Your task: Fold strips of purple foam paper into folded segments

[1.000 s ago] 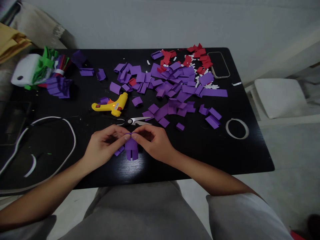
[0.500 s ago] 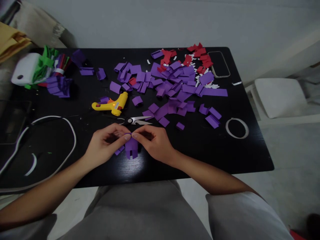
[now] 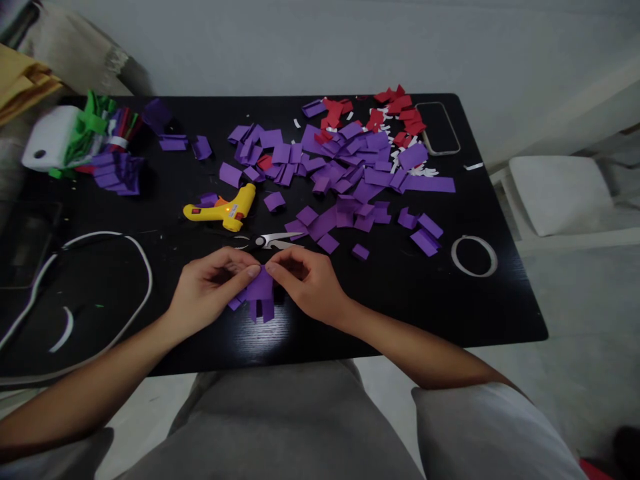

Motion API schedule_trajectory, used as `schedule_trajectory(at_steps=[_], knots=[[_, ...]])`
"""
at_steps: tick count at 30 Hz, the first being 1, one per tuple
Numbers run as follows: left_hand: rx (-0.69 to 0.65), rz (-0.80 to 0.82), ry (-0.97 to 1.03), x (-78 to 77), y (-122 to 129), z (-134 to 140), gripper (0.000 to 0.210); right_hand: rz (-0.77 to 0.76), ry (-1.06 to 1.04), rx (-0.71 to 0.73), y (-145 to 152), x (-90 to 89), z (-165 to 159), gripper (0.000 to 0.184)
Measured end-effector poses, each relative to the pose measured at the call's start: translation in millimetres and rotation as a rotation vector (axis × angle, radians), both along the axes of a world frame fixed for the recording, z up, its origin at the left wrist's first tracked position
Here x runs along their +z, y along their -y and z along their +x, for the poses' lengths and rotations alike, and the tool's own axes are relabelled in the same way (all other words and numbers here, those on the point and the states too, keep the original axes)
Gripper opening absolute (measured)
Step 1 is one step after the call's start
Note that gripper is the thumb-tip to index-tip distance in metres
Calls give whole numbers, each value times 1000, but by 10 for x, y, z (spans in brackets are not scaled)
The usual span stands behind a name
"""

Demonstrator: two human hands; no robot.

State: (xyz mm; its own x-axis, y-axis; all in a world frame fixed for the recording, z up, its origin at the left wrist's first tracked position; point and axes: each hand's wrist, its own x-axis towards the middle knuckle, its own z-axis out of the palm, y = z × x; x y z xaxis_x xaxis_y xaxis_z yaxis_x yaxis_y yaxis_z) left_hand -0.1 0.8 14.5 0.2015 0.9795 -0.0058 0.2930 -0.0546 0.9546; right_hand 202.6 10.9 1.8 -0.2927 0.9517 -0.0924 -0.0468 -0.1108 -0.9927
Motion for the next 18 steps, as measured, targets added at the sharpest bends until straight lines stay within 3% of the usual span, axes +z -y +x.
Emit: schedule_trajectory(at_steps=[18], knots=[[13,-22,42,27,-9,12,11,55,45,-26,16,-6,-10,18]])
